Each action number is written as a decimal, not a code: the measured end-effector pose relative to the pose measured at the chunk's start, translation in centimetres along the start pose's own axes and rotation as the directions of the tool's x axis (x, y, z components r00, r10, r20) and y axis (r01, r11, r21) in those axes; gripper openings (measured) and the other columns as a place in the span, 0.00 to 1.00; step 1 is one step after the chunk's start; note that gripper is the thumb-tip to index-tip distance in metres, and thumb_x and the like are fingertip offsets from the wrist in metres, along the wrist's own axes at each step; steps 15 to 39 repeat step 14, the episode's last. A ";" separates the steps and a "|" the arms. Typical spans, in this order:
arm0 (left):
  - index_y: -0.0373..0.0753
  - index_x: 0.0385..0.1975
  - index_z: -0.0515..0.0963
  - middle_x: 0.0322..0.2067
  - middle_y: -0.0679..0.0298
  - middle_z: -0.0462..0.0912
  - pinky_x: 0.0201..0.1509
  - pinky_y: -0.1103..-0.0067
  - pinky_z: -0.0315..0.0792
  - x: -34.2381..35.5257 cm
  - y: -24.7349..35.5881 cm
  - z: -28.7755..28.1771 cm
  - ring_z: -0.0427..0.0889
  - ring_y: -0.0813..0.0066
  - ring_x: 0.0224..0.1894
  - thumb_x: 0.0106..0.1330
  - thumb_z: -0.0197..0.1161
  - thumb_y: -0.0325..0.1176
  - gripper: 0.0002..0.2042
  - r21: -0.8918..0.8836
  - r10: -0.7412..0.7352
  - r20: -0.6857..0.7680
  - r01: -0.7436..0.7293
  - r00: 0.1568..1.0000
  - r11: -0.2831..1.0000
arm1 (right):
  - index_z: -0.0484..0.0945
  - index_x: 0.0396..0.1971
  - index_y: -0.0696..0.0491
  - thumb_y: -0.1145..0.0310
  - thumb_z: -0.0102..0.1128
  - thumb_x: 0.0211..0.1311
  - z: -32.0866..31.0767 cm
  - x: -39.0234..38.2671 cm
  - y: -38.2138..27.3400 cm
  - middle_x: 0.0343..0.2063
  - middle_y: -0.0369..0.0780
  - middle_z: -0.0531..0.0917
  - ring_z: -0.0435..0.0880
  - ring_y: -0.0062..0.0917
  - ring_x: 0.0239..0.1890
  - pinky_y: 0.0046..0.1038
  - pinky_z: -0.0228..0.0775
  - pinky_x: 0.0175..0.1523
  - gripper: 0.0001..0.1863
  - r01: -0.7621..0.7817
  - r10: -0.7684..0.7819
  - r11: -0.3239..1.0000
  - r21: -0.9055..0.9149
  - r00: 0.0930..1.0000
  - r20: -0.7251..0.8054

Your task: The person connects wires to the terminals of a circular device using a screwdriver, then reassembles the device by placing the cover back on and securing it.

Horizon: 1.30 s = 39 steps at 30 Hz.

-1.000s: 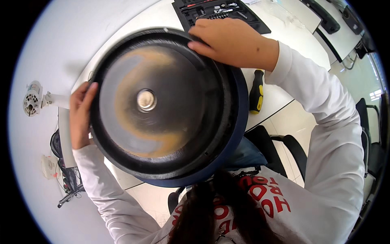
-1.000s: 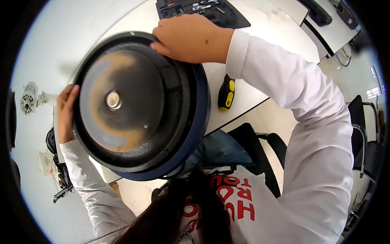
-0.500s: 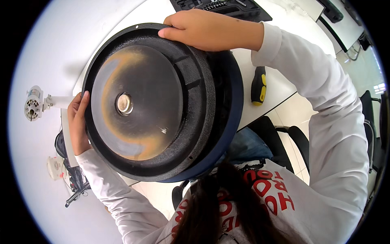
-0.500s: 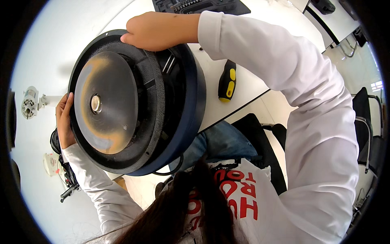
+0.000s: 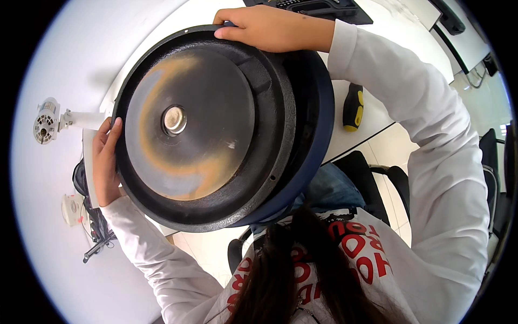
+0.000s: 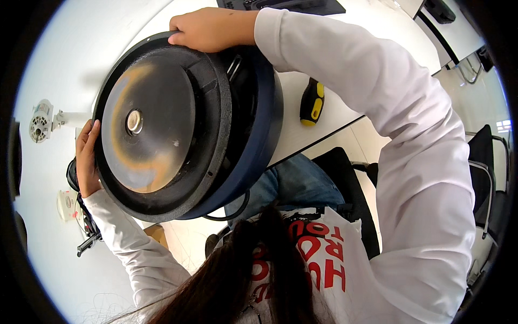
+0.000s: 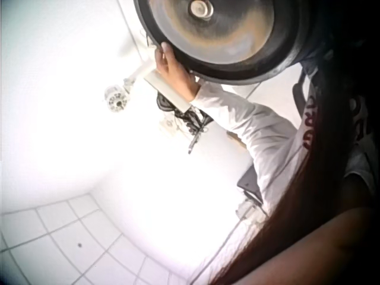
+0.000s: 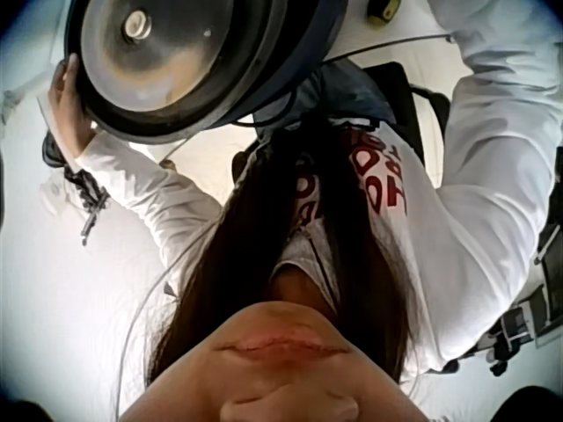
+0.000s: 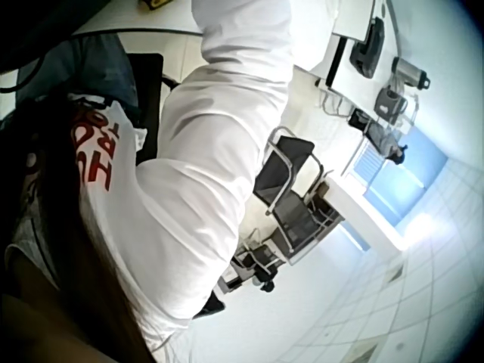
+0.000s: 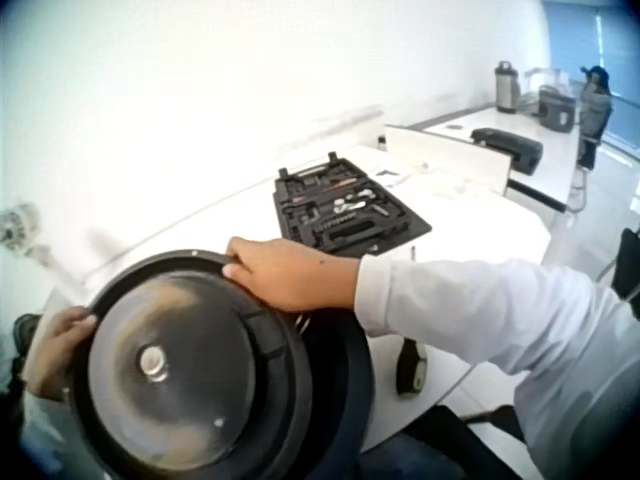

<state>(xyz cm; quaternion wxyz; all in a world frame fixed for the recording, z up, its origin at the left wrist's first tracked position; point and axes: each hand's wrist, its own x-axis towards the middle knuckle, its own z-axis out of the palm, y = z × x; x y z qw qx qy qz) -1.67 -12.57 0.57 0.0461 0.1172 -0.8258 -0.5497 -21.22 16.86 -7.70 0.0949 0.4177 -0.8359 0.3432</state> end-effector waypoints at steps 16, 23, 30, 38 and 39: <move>0.34 0.48 0.74 0.39 0.66 0.81 0.50 0.86 0.68 -1.4 -2.1 0.7 0.77 0.84 0.43 0.70 0.58 0.36 0.14 0.065 0.048 -0.127 -0.040 0.991 0.997 | 0.74 0.46 0.57 0.57 0.55 0.64 -3.7 -2.9 -3.7 0.37 0.55 0.82 0.81 0.49 0.42 0.45 0.71 0.50 0.20 0.063 -0.036 0.974 -0.219 0.992 0.124; 0.34 0.48 0.74 0.39 0.66 0.81 0.50 0.86 0.68 -1.4 -2.1 0.7 0.77 0.84 0.43 0.70 0.58 0.36 0.14 0.065 0.048 -0.127 -0.040 0.991 0.997 | 0.74 0.46 0.57 0.57 0.55 0.64 -3.7 -2.9 -3.7 0.37 0.55 0.82 0.81 0.49 0.42 0.45 0.71 0.50 0.20 0.063 -0.036 0.974 -0.219 0.992 0.124; 0.34 0.48 0.74 0.39 0.66 0.81 0.50 0.86 0.68 -1.4 -2.1 0.7 0.77 0.84 0.43 0.70 0.58 0.36 0.14 0.065 0.048 -0.127 -0.040 0.991 0.997 | 0.74 0.46 0.57 0.57 0.55 0.64 -3.7 -2.9 -3.7 0.37 0.55 0.82 0.81 0.49 0.42 0.45 0.71 0.50 0.20 0.063 -0.036 0.974 -0.219 0.992 0.124; 0.34 0.48 0.74 0.39 0.66 0.81 0.50 0.86 0.68 -1.4 -2.1 0.7 0.77 0.84 0.43 0.70 0.58 0.36 0.14 0.065 0.048 -0.127 -0.040 0.991 0.997 | 0.74 0.46 0.57 0.57 0.55 0.64 -3.7 -2.9 -3.7 0.37 0.55 0.82 0.81 0.49 0.42 0.45 0.71 0.50 0.20 0.063 -0.036 0.974 -0.219 0.992 0.124; 0.34 0.48 0.74 0.39 0.66 0.81 0.50 0.86 0.68 -1.4 -2.1 0.7 0.77 0.84 0.43 0.70 0.58 0.36 0.14 0.065 0.048 -0.127 -0.040 0.991 0.997 | 0.74 0.46 0.57 0.57 0.55 0.64 -3.7 -2.9 -3.7 0.37 0.55 0.82 0.81 0.49 0.42 0.45 0.71 0.50 0.20 0.063 -0.036 0.974 -0.219 0.992 0.124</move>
